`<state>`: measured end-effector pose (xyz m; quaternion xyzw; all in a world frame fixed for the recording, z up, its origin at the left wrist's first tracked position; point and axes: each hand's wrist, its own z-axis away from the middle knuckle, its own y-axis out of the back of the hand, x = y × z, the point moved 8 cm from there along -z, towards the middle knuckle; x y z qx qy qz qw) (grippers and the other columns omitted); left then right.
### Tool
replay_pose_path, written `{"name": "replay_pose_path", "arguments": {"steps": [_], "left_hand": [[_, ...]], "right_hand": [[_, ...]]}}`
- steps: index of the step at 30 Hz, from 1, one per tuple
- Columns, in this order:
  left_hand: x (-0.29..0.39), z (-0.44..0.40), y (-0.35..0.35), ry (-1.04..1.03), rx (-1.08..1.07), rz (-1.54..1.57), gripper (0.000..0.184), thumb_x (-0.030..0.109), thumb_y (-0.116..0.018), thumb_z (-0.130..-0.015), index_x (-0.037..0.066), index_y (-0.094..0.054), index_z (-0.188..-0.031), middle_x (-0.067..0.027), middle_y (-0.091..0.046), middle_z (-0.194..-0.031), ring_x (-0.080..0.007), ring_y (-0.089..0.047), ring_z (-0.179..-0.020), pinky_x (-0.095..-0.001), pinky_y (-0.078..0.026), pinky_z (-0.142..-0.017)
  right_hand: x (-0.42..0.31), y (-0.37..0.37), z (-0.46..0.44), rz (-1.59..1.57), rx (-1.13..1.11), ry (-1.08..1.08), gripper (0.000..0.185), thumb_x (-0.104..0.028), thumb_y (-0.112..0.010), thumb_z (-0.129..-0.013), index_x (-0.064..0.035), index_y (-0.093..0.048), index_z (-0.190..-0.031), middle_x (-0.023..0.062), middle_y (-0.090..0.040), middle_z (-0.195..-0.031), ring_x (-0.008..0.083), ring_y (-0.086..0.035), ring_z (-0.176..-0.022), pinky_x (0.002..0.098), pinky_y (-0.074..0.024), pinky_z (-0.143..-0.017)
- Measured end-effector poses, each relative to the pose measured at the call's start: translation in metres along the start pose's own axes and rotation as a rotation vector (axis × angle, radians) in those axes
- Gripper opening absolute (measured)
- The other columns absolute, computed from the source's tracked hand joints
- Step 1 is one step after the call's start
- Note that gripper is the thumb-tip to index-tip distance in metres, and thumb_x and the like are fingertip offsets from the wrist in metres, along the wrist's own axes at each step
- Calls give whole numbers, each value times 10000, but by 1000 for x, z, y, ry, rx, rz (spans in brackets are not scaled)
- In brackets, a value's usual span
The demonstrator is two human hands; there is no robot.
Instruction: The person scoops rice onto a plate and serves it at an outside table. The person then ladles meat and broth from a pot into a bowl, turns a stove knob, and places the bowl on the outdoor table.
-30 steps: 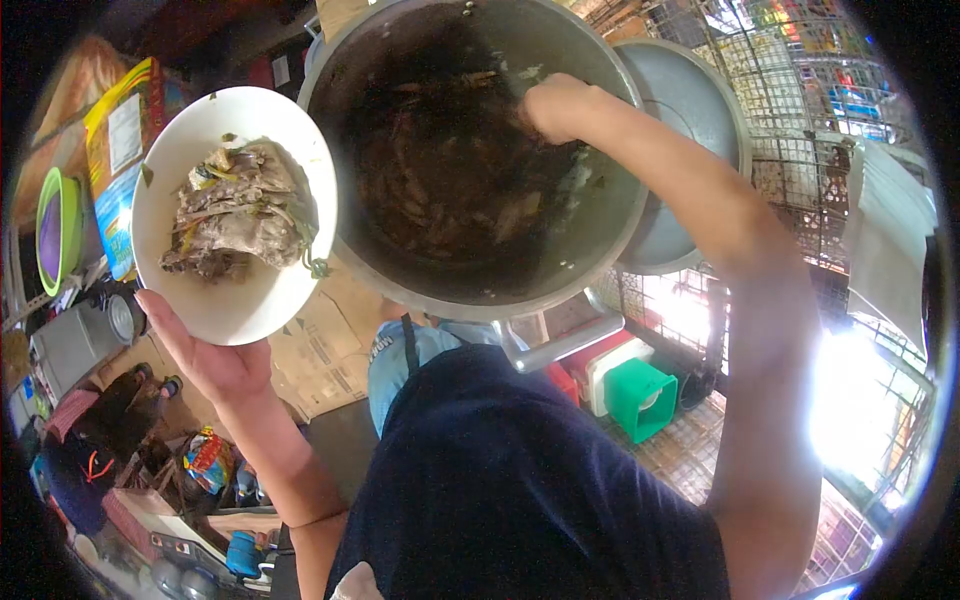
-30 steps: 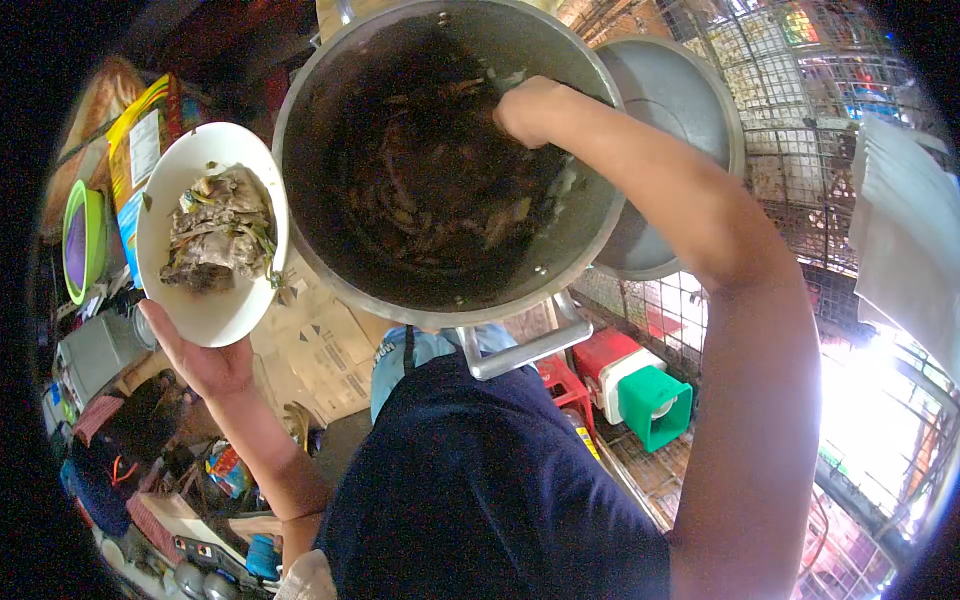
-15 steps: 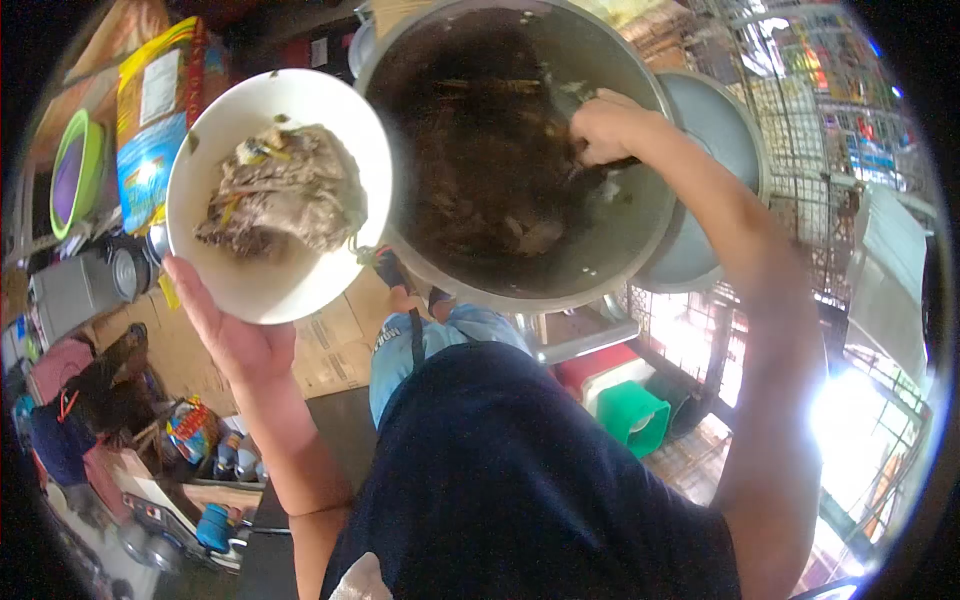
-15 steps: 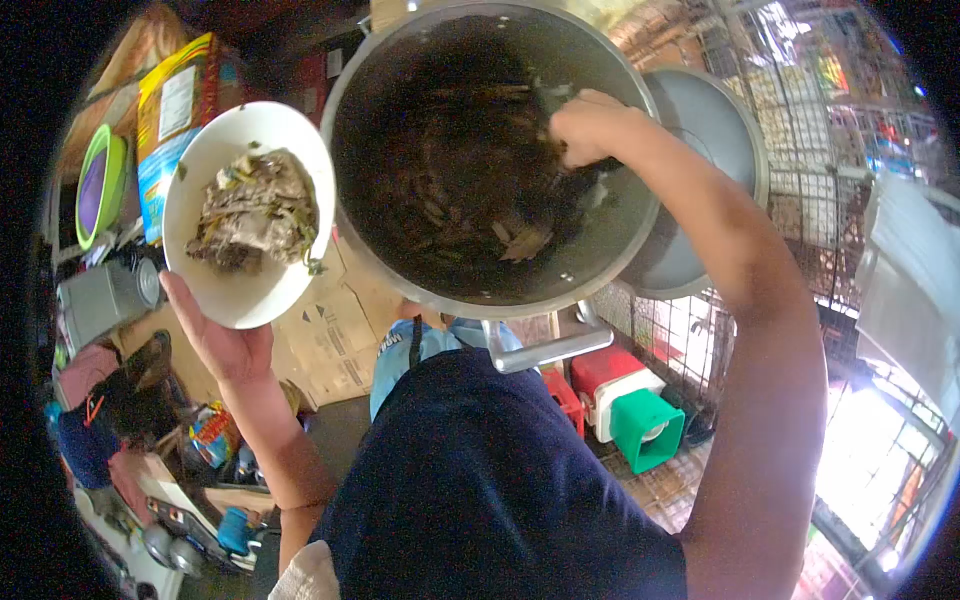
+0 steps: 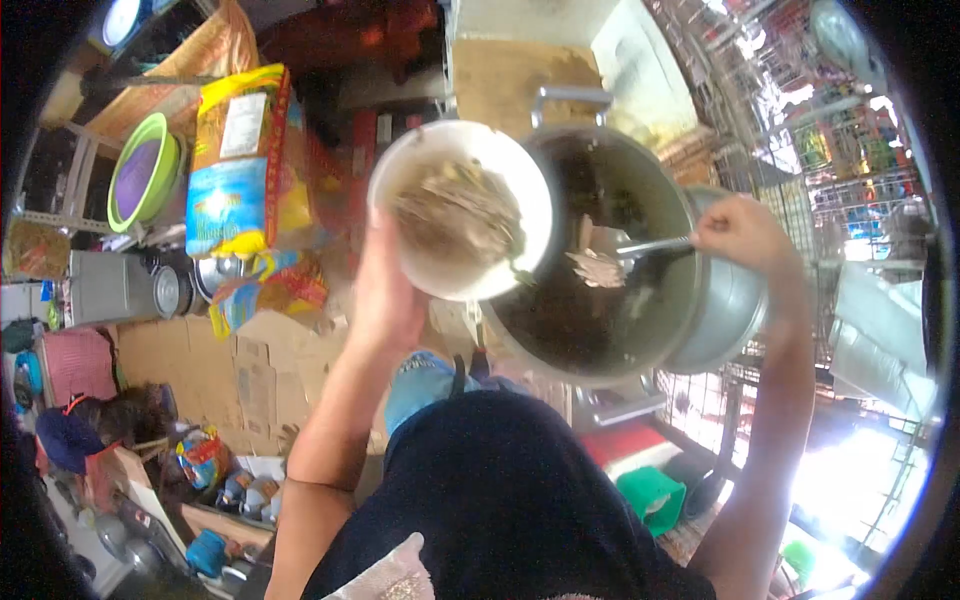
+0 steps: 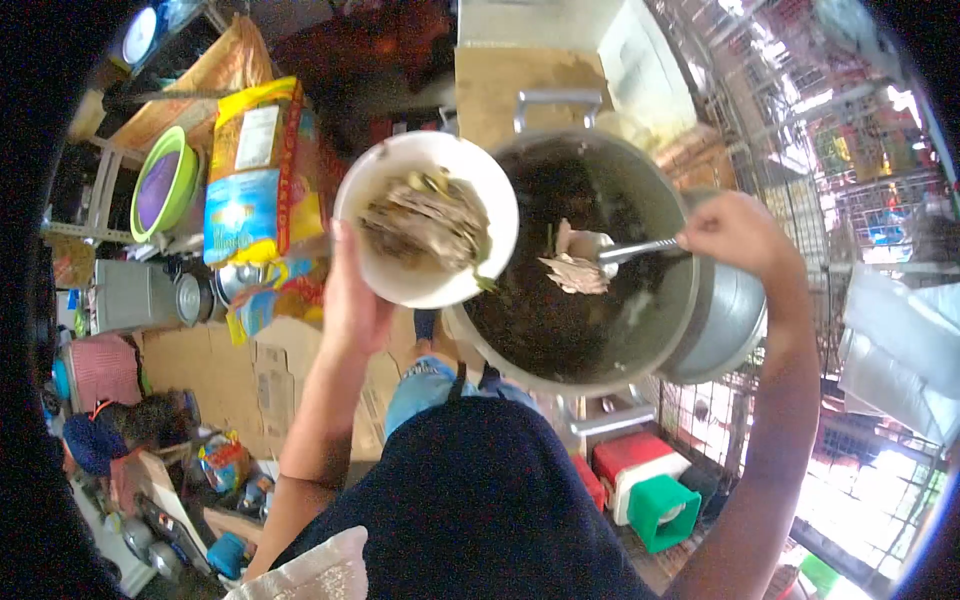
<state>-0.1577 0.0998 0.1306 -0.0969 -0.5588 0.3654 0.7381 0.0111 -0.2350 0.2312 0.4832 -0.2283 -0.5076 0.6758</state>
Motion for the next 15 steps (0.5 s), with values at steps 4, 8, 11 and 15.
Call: {"name": "replay_pose_path", "arguments": {"steps": [4, 8, 11, 15], "left_hand": [[-2, -33, -23, 108, -231, -44, 725, 592, -337, -955, 63, -251, -1443, -164, -433, -1384, -283, -493, -1237, -427, -477, -969], [-14, -64, -40, 113, -431, -88, 634, 513, -272, -999, 72, -238, -1453, -142, -383, -1428, -265, -431, -1291, -419, -394, -1051], [-17, -69, -66, 255, -536, 15, 578, 420, -260, -1026, 31, -187, -1448, -163, -354, -1417, -250, -394, -1302, -394, -343, -1083], [-34, -78, -71, 377, -609, -48, 642, 469, -292, -1010, 39, -157, -1468, -150, -318, -1450, -253, -328, -1345, -406, -273, -1120]], "right_hand": [[-2, 43, 28, -166, 246, -26, 241, -278, -725, -756, -40, -693, -754, 99, -619, -637, 158, -576, -603, 315, -445, -586], [-43, 81, 46, -159, 302, -277, 275, -282, -734, -753, -15, -670, -749, 88, -597, -622, 157, -551, -591, 320, -428, -576], [-71, 77, 37, -67, 307, -193, 266, -318, -667, -803, -53, -682, -788, 115, -637, -686, 239, -602, -617, 363, -454, -603], [-119, 77, 40, 245, 418, -232, 219, -329, -617, -835, -133, -694, -896, 108, -636, -764, 296, -636, -726, 411, -490, -656]]}}
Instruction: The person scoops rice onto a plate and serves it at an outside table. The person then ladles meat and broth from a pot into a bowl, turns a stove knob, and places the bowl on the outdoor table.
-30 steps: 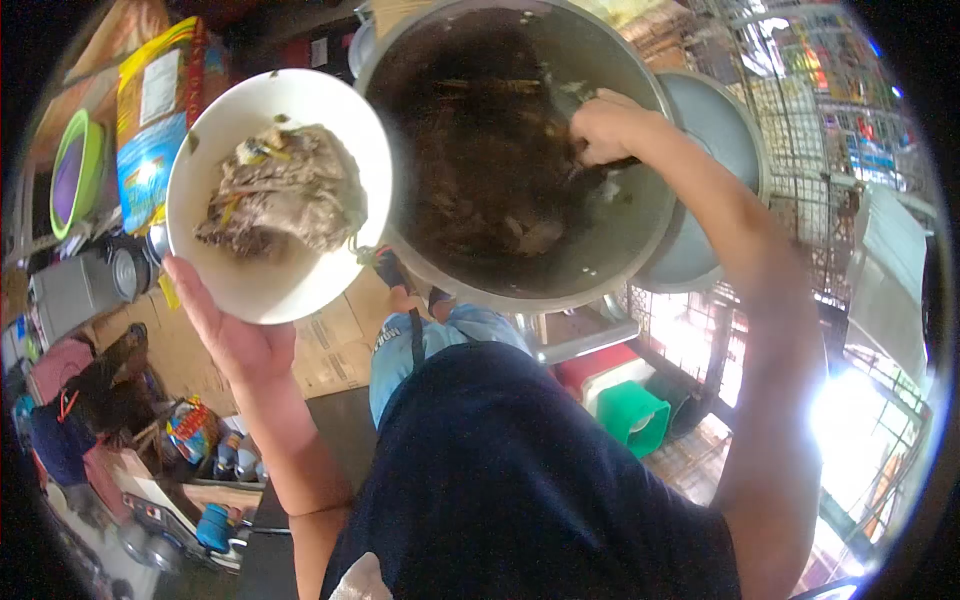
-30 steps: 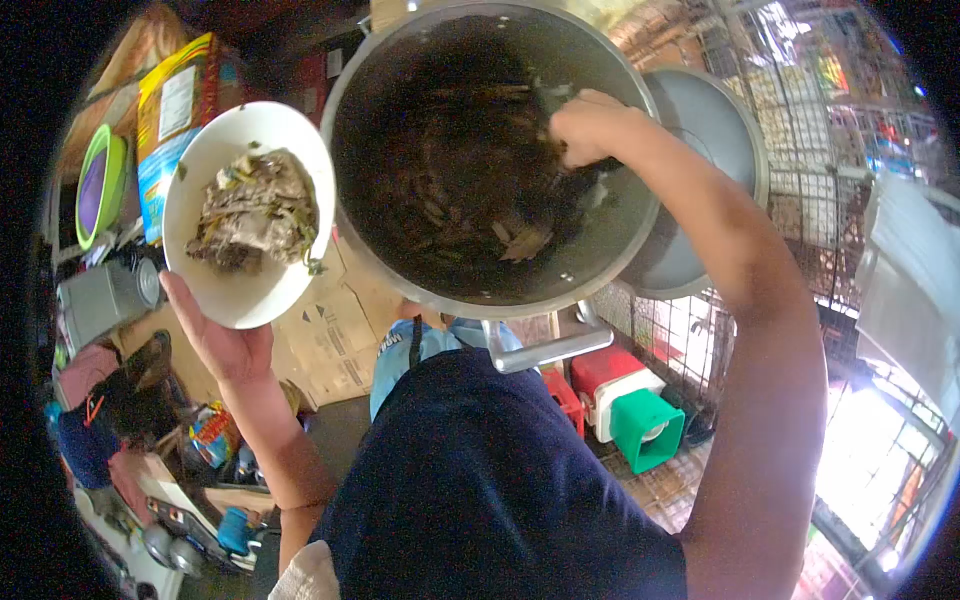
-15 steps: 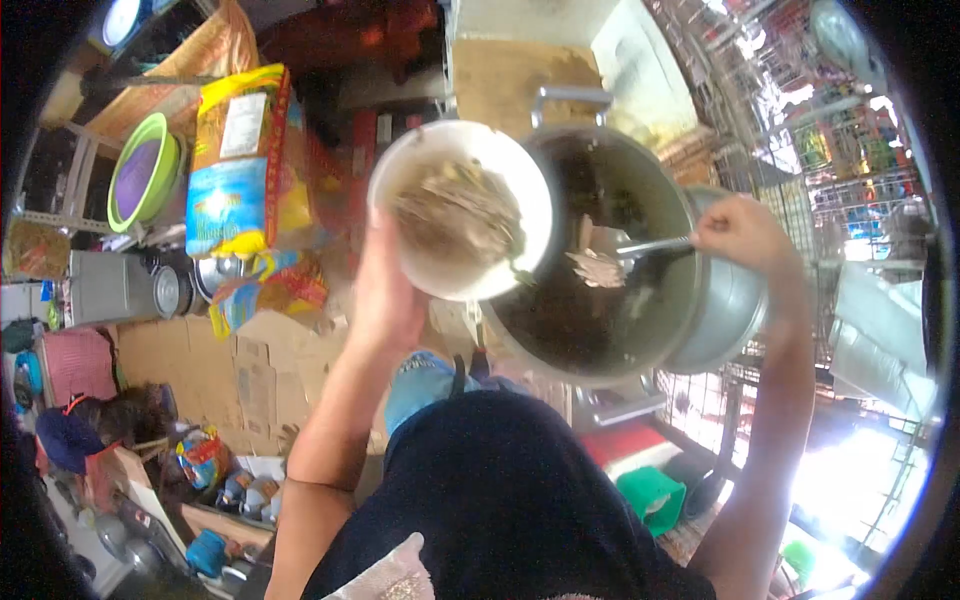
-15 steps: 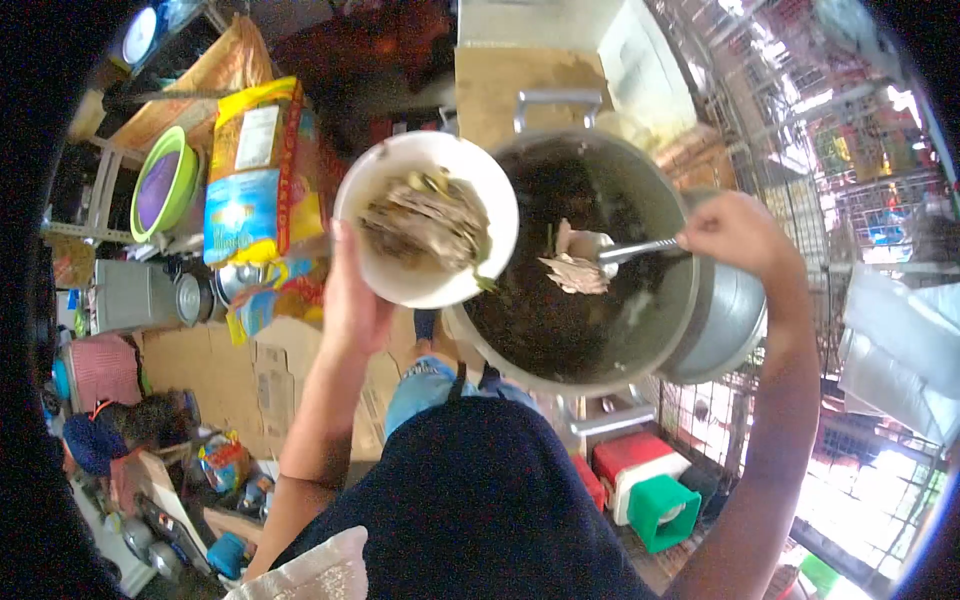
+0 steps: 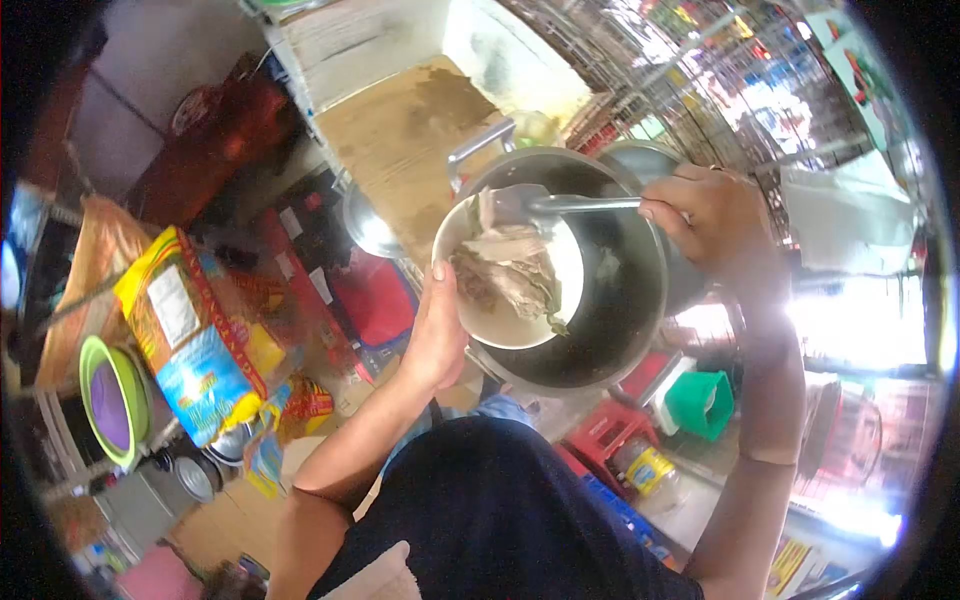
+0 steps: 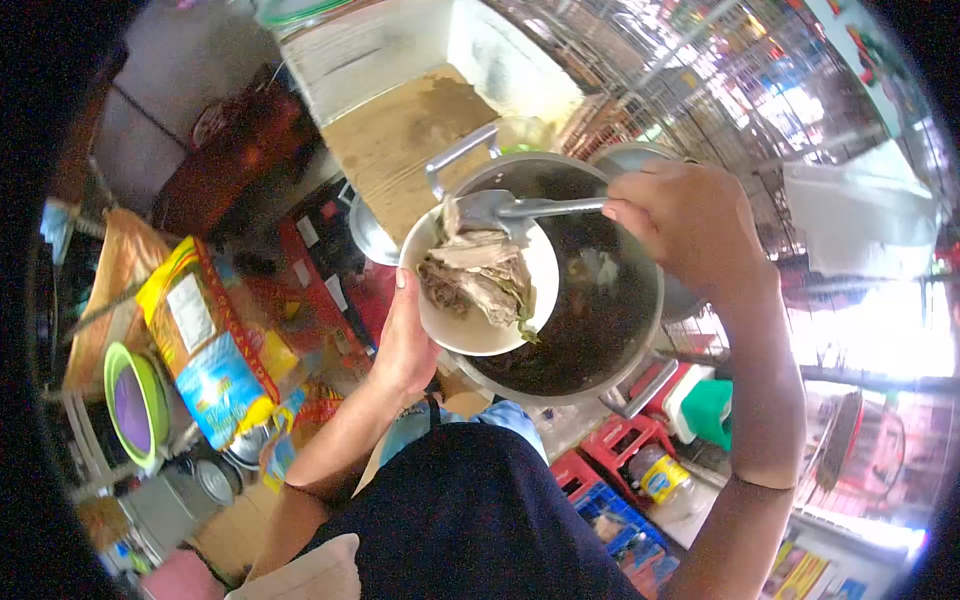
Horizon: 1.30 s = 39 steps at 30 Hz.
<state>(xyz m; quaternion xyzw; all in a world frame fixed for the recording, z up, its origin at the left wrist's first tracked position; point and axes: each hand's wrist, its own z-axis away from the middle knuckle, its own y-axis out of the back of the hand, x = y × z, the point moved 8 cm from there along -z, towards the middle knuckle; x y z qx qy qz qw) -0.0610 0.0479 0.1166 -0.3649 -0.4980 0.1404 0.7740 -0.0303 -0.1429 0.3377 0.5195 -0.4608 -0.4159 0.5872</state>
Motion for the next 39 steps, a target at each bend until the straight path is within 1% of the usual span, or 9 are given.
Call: {"name": "replay_pose_path", "arguments": {"steps": [13, 17, 20, 22, 26, 29, 31, 34, 39], "left_hand": [[0, -13, -29, 229, -67, -42, 664, 561, -314, -971, 111, -266, -1457, -109, -345, -1478, -287, -349, -1348, -438, -282, -1120], [45, -23, -34, -99, -6, -185, 648, 566, -306, -970, 120, -295, -1440, -91, -403, -1430, -287, -414, -1303, -472, -393, -1045], [79, -23, -36, -229, -9, -314, 668, 598, -285, -956, 131, -286, -1435, -113, -417, -1404, -308, -460, -1256, -499, -471, -970], [94, -24, -33, -259, -79, -347, 689, 611, -338, -937, 133, -279, -1430, -129, -413, -1401, -339, -480, -1228, -530, -504, -920], [119, -12, -15, -349, -135, -263, 805, 558, -654, -792, 133, -349, -1404, -127, -425, -1398, -351, -465, -1242, -573, -477, -939], [132, 8, 11, -379, 12, -255, 805, 555, -635, -810, 126, -329, -1419, -141, -404, -1420, -357, -431, -1274, -598, -460, -943], [137, 18, 28, -396, 46, -247, 763, 541, -589, -851, 112, -321, -1422, -150, -415, -1410, -369, -451, -1255, -610, -460, -941], [137, 39, 51, -390, 172, -202, 706, 511, -547, -891, 107, -317, -1423, -155, -420, -1404, -378, -459, -1248, -609, -468, -937], [129, 59, 76, -366, 250, -172, 717, 515, -541, -896, 77, -316, -1417, -174, -431, -1387, -385, -492, -1213, -585, -499, -909]], "right_hand": [[35, 17, 109, 37, 426, -261, 173, -178, -585, -853, -147, -672, -999, 100, -640, -919, 329, -633, -818, 436, -508, -736], [71, -1, 147, -217, 307, -558, 285, -80, -552, -869, -124, -625, -1141, 113, -648, -1074, 298, -644, -912, 391, -513, -804], [47, -13, 146, -32, 82, -761, 104, -79, -565, -891, -57, -666, -897, 104, -646, -838, 198, -619, -729, 284, -524, -645], [84, -58, 155, -153, -25, -759, 90, -43, -562, -857, -44, -640, -813, 119, -643, -793, 247, -619, -692, 348, -530, -689], [93, -112, 134, -117, 128, -372, 123, -8, -538, -815, -19, -653, -857, 145, -646, -787, 289, -636, -729, 386, -531, -722], [68, -141, 102, 74, -48, -233, 173, 1, -549, -792, -4, -666, -920, 177, -651, -823, 331, -647, -759, 399, -532, -724], [68, -160, 74, -210, -201, -494, 191, -27, -569, -777, -9, -685, -928, 198, -656, -854, 341, -657, -800, 420, -530, -719], [62, -189, 35, 53, -134, -306, 170, -77, -570, -801, -22, -707, -886, 187, -679, -897, 303, -675, -842, 413, -541, -719], [38, -242, 4, 182, -408, -244, 219, -116, -546, -831, -36, -727, -925, 165, -697, -982, 274, -684, -923, 382, -551, -755]]}}
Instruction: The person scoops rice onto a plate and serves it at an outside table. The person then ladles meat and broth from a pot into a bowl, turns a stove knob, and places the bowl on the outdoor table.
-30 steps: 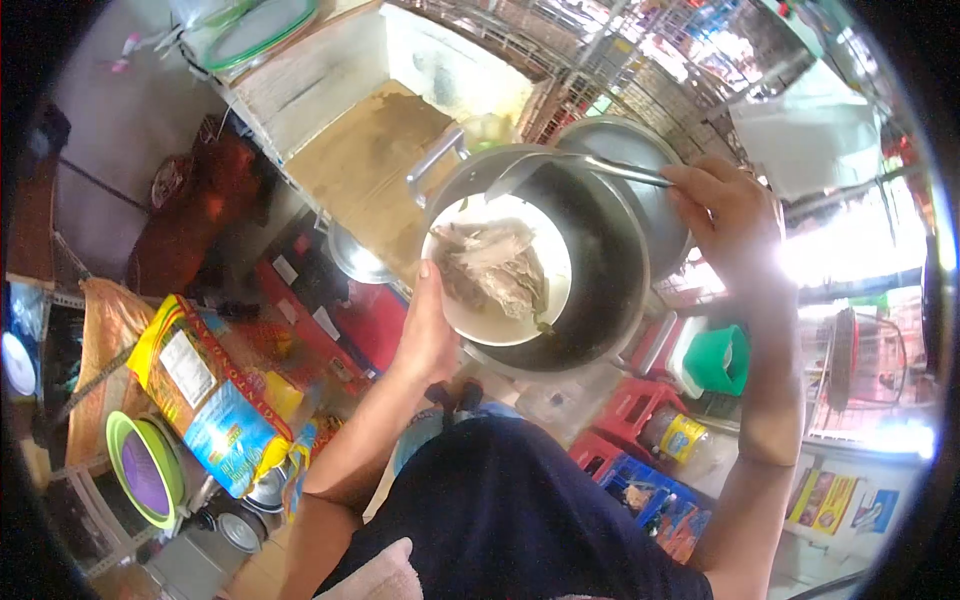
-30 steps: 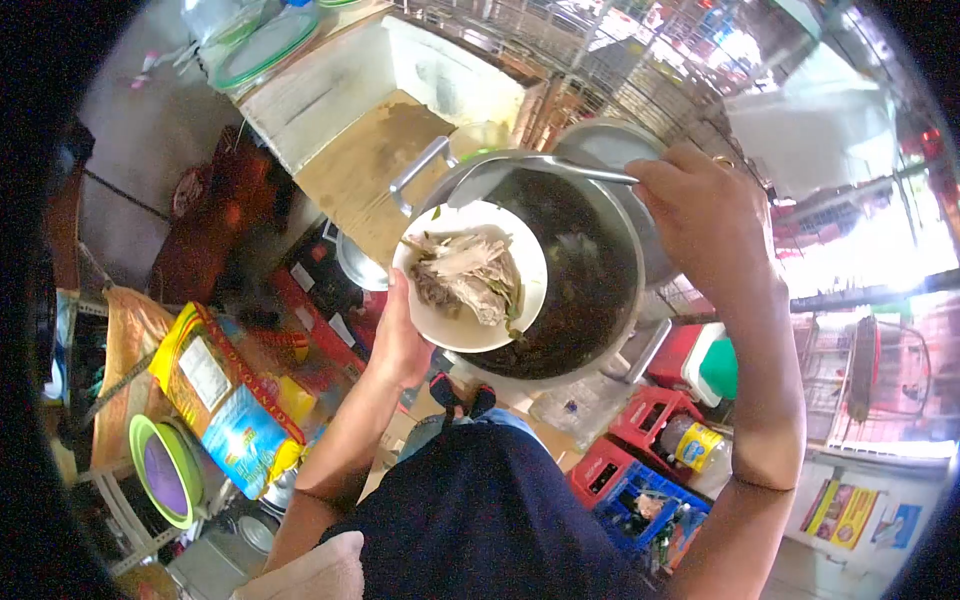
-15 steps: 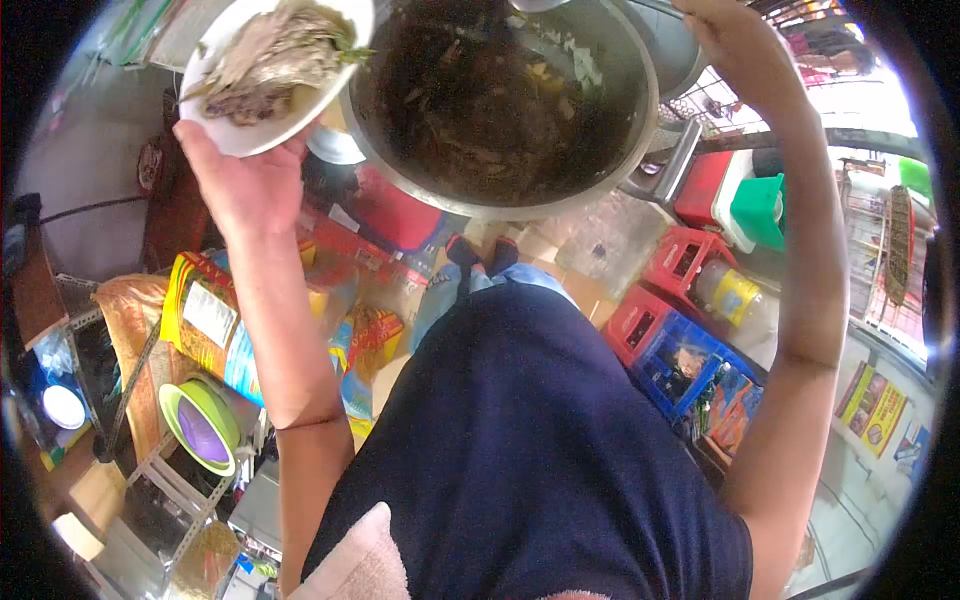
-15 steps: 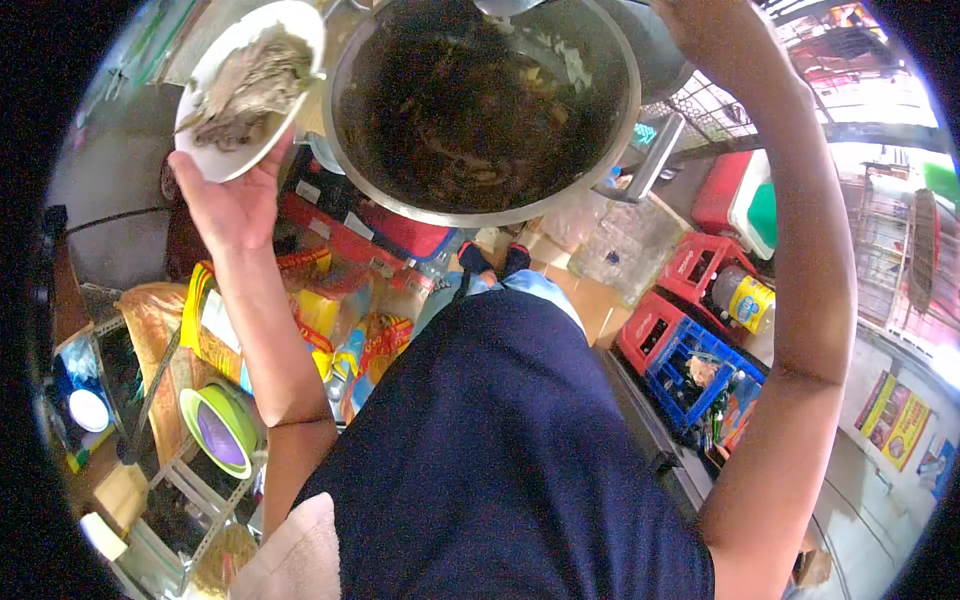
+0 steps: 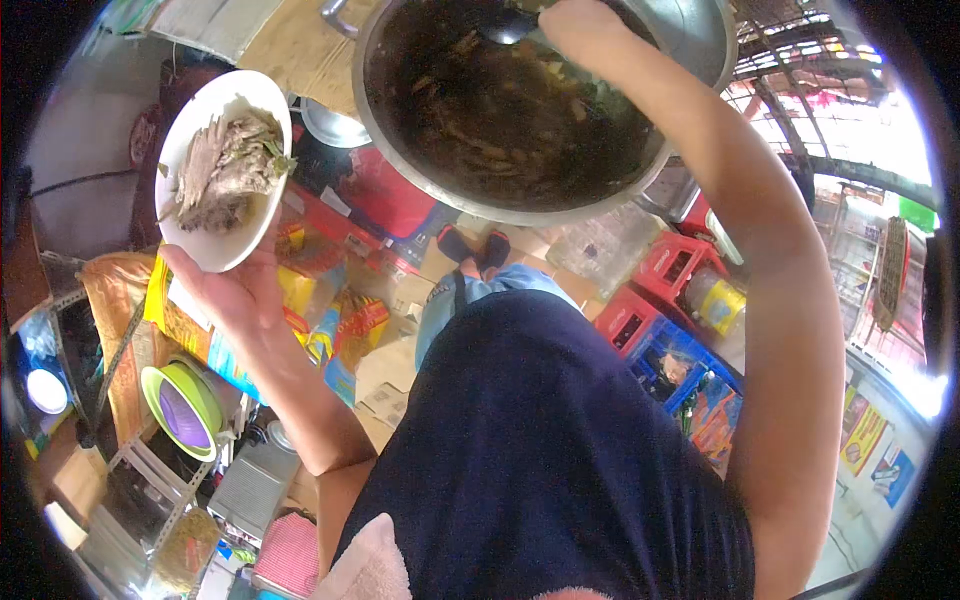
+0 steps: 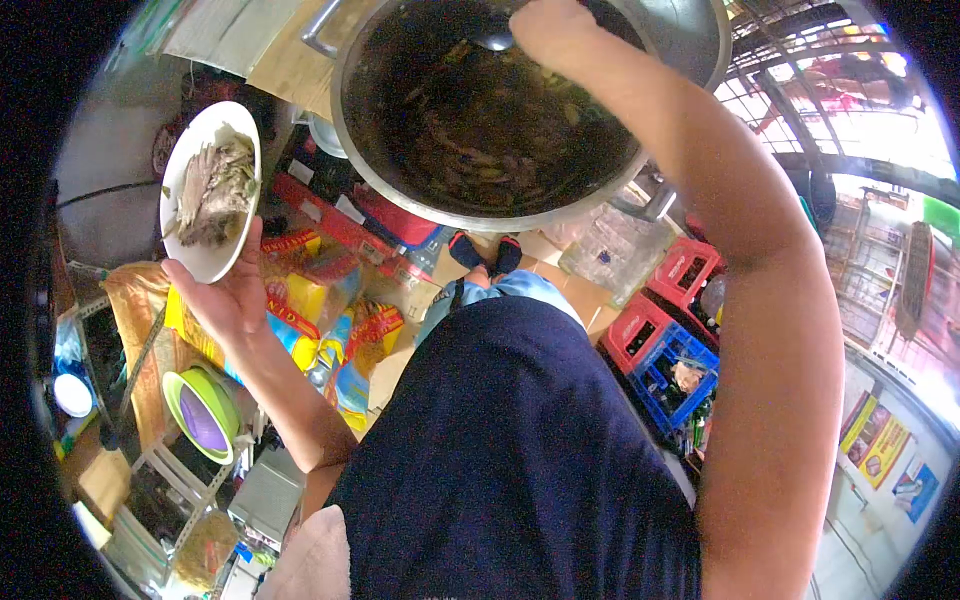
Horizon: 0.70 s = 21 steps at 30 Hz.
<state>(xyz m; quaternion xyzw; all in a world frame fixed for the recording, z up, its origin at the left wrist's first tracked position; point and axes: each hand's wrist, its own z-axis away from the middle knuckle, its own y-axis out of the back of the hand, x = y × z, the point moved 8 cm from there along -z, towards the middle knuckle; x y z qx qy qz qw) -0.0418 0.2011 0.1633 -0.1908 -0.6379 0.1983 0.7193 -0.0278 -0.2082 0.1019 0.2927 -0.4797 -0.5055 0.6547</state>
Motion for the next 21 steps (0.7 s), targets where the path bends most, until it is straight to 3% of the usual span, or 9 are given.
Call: {"name": "replay_pose_path", "arguments": {"steps": [4, 5, 8, 12, 15, 16, 18, 21], "left_hand": [[-5, 6, 12, 29, -38, 55, 721, 515, -539, -898, 67, -314, -1415, -178, -435, -1382, -392, -488, -1214, -585, -497, -912], [-5, 7, 11, 26, -30, 51, 720, 518, -536, -898, 68, -314, -1415, -177, -436, -1381, -392, -489, -1213, -586, -496, -913], [-3, 10, 13, 29, 7, 28, 716, 528, -521, -902, 76, -314, -1417, -173, -438, -1380, -393, -492, -1210, -591, -495, -913], [0, 10, 7, 18, -41, 39, 703, 538, -493, -911, 87, -313, -1420, -167, -437, -1383, -391, -492, -1211, -595, -493, -913], [2, 10, 6, 8, -30, 23, 694, 536, -486, -916, 90, -314, -1420, -168, -435, -1386, -391, -492, -1212, -594, -492, -914], [2, 11, 5, 8, -21, 25, 694, 536, -485, -917, 91, -313, -1421, -168, -433, -1387, -391, -491, -1212, -593, -493, -914], [3, 14, -1, 3, -5, 25, 692, 535, -483, -918, 94, -312, -1422, -168, -430, -1391, -391, -491, -1212, -592, -494, -913], [4, 11, 3, -6, 4, 16, 699, 538, -490, -914, 95, -308, -1424, -169, -421, -1398, -392, -490, -1213, -588, -500, -904]], "right_hand": [[-31, -26, -32, 9, -32, -39, 243, -117, -546, -835, -30, -727, -971, 153, -699, -1007, 272, -689, -919, 405, -556, -737], [-38, -17, -34, -29, 36, 19, 231, -115, -558, -826, -29, -731, -952, 153, -703, -990, 275, -694, -897, 418, -560, -712], [-34, -4, -42, -91, -35, -66, 224, -112, -567, -815, -43, -735, -945, 163, -703, -973, 280, -694, -896, 402, -561, -700], [-19, 41, 20, -36, 42, 88, 175, -105, -566, -797, -30, -722, -826, 161, -701, -865, 302, -692, -821, 407, -554, -644], [-1, 42, 51, -93, 309, 225, 160, -97, -560, -781, -26, -687, -714, 168, -677, -756, 313, -684, -726, 413, -551, -638], [6, 31, 60, -104, 277, 202, 135, -74, -542, -799, -59, -664, -856, 158, -663, -864, 319, -667, -804, 417, -535, -705], [16, 8, 75, -128, 217, 155, 340, -26, -506, -836, -125, -619, -1141, 137, -633, -1080, 329, -631, -962, 424, -503, -839], [24, 3, 97, -120, 91, 185, 293, -96, -508, -849, -122, -630, -1114, 146, -657, -1012, 339, -633, -988, 446, -512, -852]]}}
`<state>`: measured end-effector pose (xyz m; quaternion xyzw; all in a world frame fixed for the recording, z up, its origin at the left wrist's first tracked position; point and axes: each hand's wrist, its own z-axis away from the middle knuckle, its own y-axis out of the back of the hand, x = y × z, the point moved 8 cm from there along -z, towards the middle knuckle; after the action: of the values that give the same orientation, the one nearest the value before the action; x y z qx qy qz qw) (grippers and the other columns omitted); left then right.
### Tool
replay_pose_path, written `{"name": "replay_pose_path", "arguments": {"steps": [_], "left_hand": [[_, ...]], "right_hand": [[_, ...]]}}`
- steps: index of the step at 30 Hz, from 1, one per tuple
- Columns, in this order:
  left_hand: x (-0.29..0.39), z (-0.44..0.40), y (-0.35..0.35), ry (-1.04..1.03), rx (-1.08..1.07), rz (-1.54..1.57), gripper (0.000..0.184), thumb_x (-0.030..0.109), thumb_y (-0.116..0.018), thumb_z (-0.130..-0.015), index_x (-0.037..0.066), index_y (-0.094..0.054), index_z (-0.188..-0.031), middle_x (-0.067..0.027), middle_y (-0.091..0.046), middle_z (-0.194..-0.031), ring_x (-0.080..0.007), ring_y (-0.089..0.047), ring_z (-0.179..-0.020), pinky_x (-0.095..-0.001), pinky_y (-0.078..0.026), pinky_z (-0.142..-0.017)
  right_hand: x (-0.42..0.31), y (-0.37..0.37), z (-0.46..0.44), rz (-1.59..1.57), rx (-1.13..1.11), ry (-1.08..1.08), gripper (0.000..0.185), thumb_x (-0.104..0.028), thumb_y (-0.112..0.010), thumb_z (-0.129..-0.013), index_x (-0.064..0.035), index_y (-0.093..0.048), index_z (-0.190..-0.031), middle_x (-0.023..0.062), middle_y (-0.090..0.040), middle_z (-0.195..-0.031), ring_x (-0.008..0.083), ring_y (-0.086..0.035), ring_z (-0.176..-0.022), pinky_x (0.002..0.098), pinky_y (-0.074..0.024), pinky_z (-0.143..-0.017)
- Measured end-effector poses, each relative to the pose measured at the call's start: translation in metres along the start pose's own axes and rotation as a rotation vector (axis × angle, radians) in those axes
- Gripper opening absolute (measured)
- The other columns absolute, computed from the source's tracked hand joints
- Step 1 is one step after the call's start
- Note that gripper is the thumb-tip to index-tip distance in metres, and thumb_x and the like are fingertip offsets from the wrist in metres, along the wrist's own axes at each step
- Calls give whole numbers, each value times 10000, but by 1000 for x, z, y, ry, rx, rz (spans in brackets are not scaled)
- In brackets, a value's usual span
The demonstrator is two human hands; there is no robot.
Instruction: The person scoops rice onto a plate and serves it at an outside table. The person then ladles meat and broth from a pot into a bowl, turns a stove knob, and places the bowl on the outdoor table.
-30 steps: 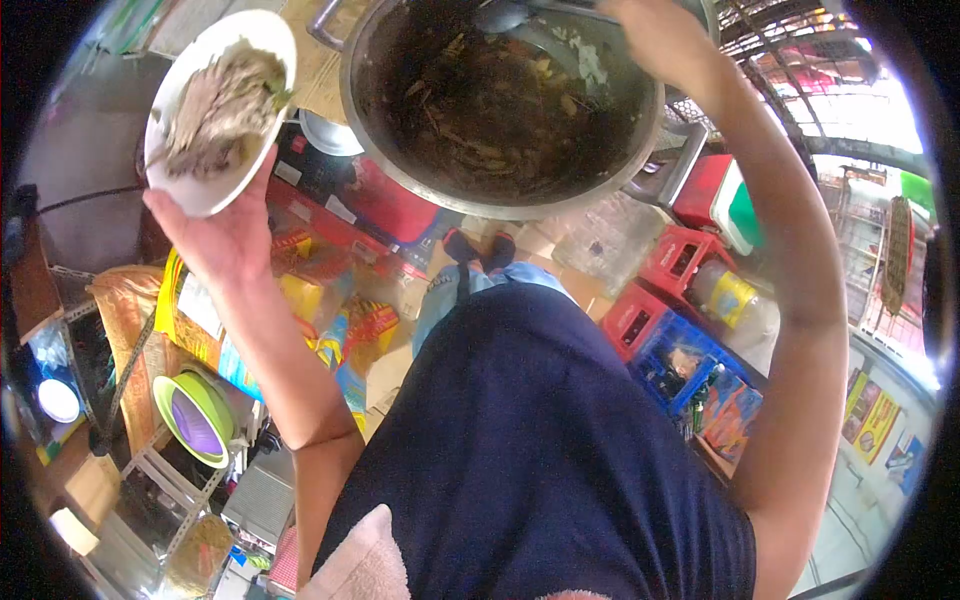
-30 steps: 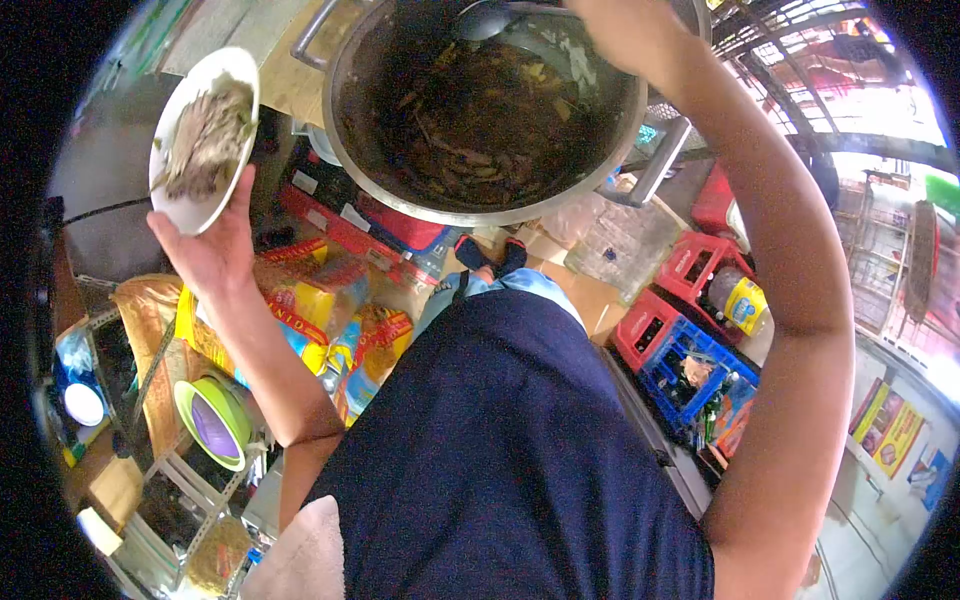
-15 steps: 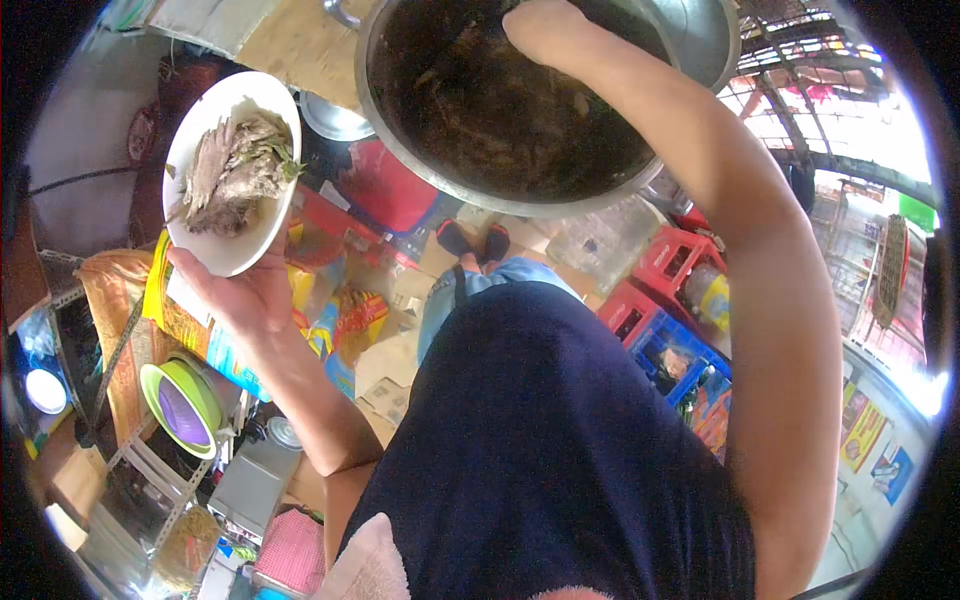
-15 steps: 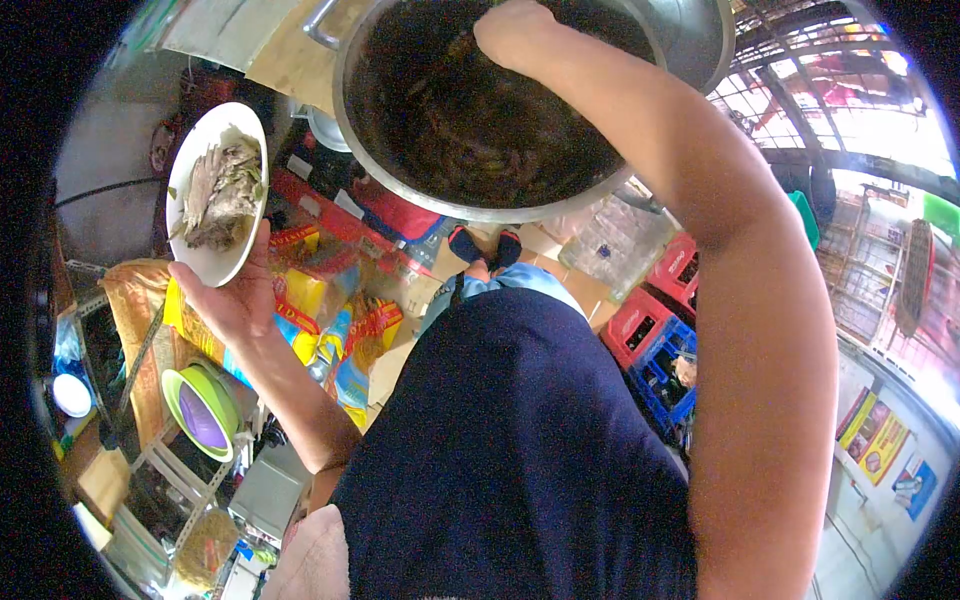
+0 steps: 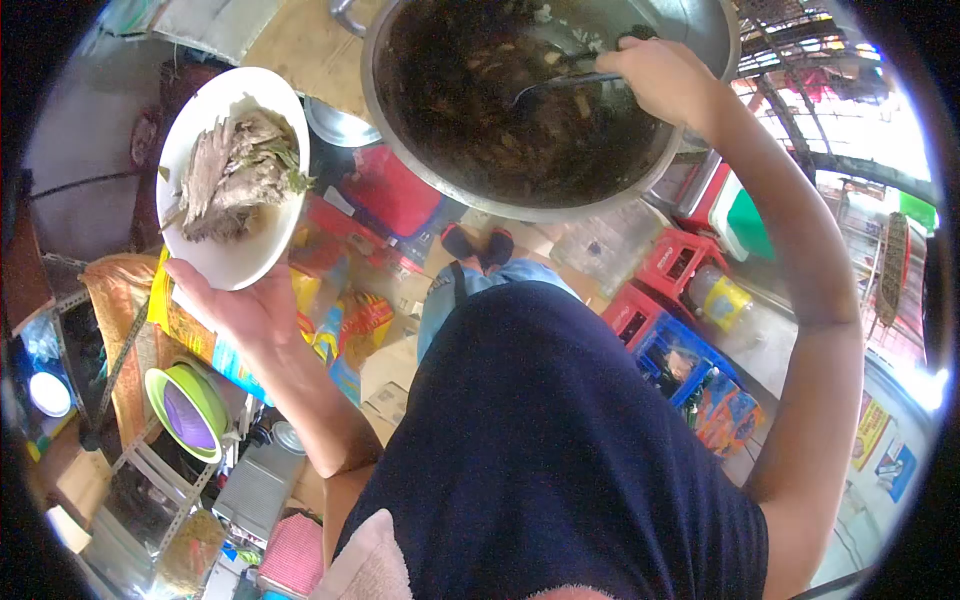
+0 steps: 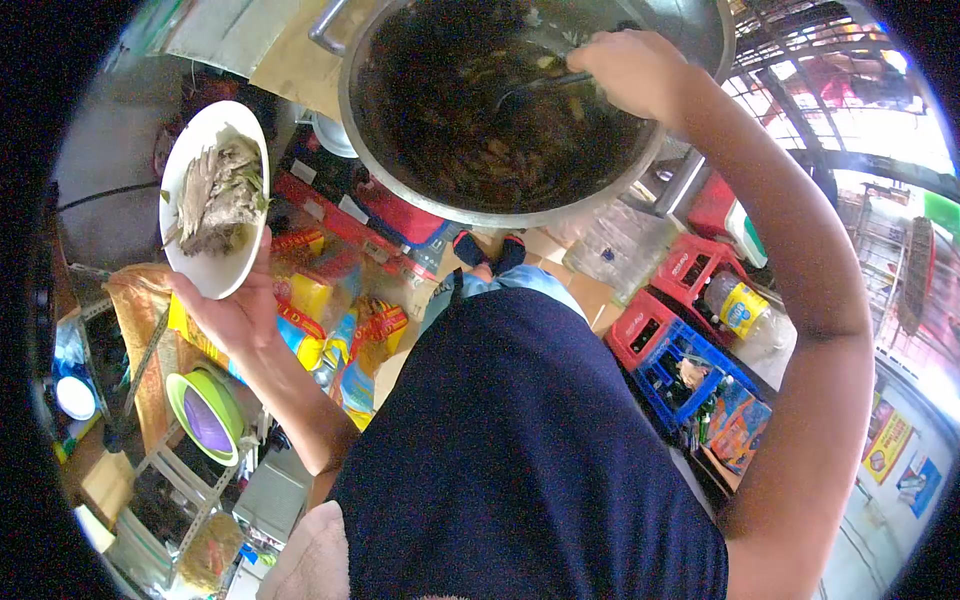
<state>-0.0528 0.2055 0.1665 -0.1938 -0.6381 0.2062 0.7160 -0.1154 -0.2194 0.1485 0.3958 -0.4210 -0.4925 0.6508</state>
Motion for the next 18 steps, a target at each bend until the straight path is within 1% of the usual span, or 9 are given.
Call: {"name": "replay_pose_path", "arguments": {"steps": [3, 6, 9, 12, 13, 15, 16, 18], "left_hand": [[2, -3, 3, 1, -4, -45, 719, 545, -502, -905, 96, -300, -1429, -170, -414, -1402, -394, -492, -1210, -583, -505, -898], [-2, -6, -1, 33, -21, -12, 729, 549, -504, -902, 100, -293, -1435, -167, -411, -1407, -389, -480, -1224, -575, -503, -901], [-6, -20, -5, 47, -61, -35, 726, 552, -493, -907, 103, -288, -1440, -161, -399, -1418, -378, -456, -1250, -576, -488, -918], [-6, -36, -13, 84, -90, -52, 722, 555, -479, -913, 104, -286, -1443, -154, -387, -1429, -367, -432, -1274, -576, -468, -942], [-7, -42, -18, 109, -99, -43, 717, 558, -480, -913, 113, -294, -1444, -132, -382, -1437, -335, -409, -1292, -549, -416, -992], [-11, -49, -25, 154, -96, -15, 708, 564, -483, -914, 132, -309, -1447, -88, -372, -1453, -272, -364, -1328, -495, -313, -1090], [-10, -52, -28, 153, -87, -32, 715, 566, -479, -915, 129, -300, -1451, -92, -364, -1457, -273, -351, -1335, -494, -287, -1106], [-12, -60, -25, 185, -75, -27, 721, 568, -475, -916, 125, -292, -1454, -96, -358, -1461, -276, -342, -1340, -491, -273, -1114]], "right_hand": [[18, 2, -7, -22, 6, -163, 356, -3, -501, -797, -98, -622, -1118, 177, -624, -1032, 356, -617, -994, 445, -507, -836], [21, -5, -32, 48, 13, -212, 336, -4, -511, -797, -61, -629, -1106, 168, -640, -978, 359, -633, -964, 448, -524, -801], [19, -49, -70, 66, -48, -281, 216, -100, -589, -804, -42, -703, -978, 206, -675, -969, 322, -668, -938, 411, -551, -776], [0, -89, -86, 8, -120, -235, 218, -109, -593, -806, -33, -705, -976, 194, -680, -997, 323, -668, -948, 414, -548, -790], [4, -100, -82, -33, -159, -268, 227, -111, -603, -794, -31, -702, -982, 190, -682, -993, 323, -668, -949, 421, -547, -789], [3, -94, -69, -103, -238, -315, 250, -115, -624, -772, -25, -695, -995, 183, -685, -987, 323, -668, -950, 434, -544, -786], [7, -93, -62, -174, -279, -359, 225, -128, -624, -750, -15, -709, -925, 186, -689, -951, 328, -676, -906, 456, -537, -764], [9, -124, -65, -187, -429, -272, 216, -87, -585, -758, -11, -713, -915, 169, -692, -930, 337, -652, -960, 423, -530, -811]]}}
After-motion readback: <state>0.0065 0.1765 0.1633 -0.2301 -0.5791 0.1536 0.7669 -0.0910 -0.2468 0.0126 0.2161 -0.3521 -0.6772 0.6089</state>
